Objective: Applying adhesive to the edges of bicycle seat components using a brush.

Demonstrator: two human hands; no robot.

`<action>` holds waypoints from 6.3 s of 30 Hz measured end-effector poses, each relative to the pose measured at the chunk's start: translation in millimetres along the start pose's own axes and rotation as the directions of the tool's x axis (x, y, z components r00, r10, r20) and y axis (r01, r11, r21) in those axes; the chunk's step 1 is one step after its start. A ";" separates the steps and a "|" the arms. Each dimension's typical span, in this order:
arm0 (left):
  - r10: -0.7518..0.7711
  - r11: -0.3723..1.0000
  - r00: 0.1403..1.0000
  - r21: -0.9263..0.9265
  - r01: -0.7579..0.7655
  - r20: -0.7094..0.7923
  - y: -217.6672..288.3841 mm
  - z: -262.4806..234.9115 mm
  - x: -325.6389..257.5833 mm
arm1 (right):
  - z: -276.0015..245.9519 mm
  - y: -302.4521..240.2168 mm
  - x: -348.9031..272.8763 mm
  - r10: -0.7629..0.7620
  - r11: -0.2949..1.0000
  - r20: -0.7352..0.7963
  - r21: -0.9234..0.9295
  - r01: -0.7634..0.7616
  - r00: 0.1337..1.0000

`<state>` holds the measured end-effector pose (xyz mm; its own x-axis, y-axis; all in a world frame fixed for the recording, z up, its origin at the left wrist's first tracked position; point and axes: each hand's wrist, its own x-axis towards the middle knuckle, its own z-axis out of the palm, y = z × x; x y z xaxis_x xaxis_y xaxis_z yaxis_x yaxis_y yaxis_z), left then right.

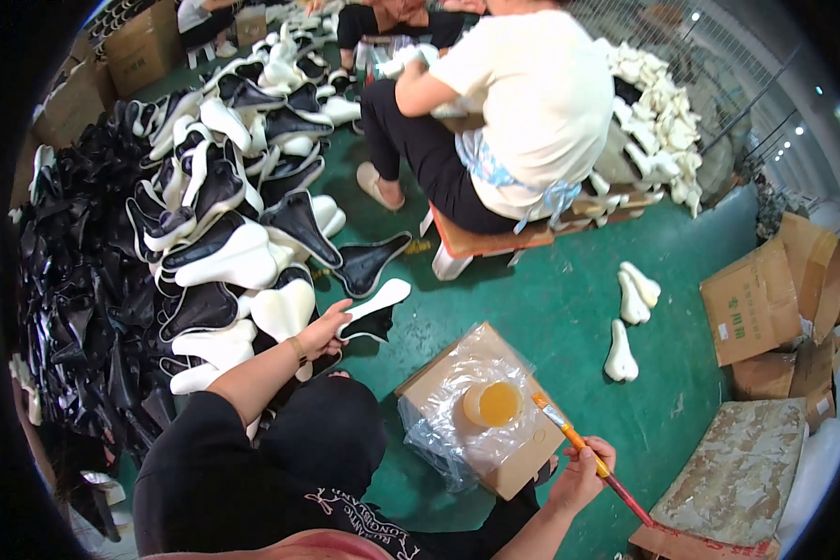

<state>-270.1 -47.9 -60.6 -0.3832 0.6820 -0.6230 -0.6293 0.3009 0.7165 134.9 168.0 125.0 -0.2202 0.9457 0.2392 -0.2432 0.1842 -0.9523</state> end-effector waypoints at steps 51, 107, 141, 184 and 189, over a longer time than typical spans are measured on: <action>-0.346 0.925 0.793 0.324 0.198 0.502 89.0 182.2 -137.7 | -1.2 24.5 -3.6 0.231 0.965 0.068 -0.144 -0.220 0.970; 0.180 0.622 0.753 0.520 -0.585 0.633 73.9 189.9 -116.7 | 6.2 28.1 -2.6 0.099 0.767 0.229 -0.637 0.072 0.969; 0.335 0.575 0.667 0.416 -0.705 0.666 54.2 207.2 -95.3 | 26.0 -7.2 -13.8 0.068 0.925 0.376 -0.372 0.083 0.924; 0.443 0.742 0.692 0.200 -0.640 0.570 56.0 229.9 -78.9 | 60.3 -42.2 -44.5 -0.089 0.910 0.738 -0.212 0.356 0.669; 0.461 0.751 0.709 0.190 -0.632 0.533 60.7 231.8 -87.7 | 57.7 -36.7 -45.3 -0.097 0.900 0.689 -0.248 0.360 0.718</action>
<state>-118.0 65.1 110.3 -0.2014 0.9779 0.0560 -0.1022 -0.0779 0.9917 99.2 103.0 160.0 -0.7854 0.4765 0.3950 -0.0641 0.5721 -0.8177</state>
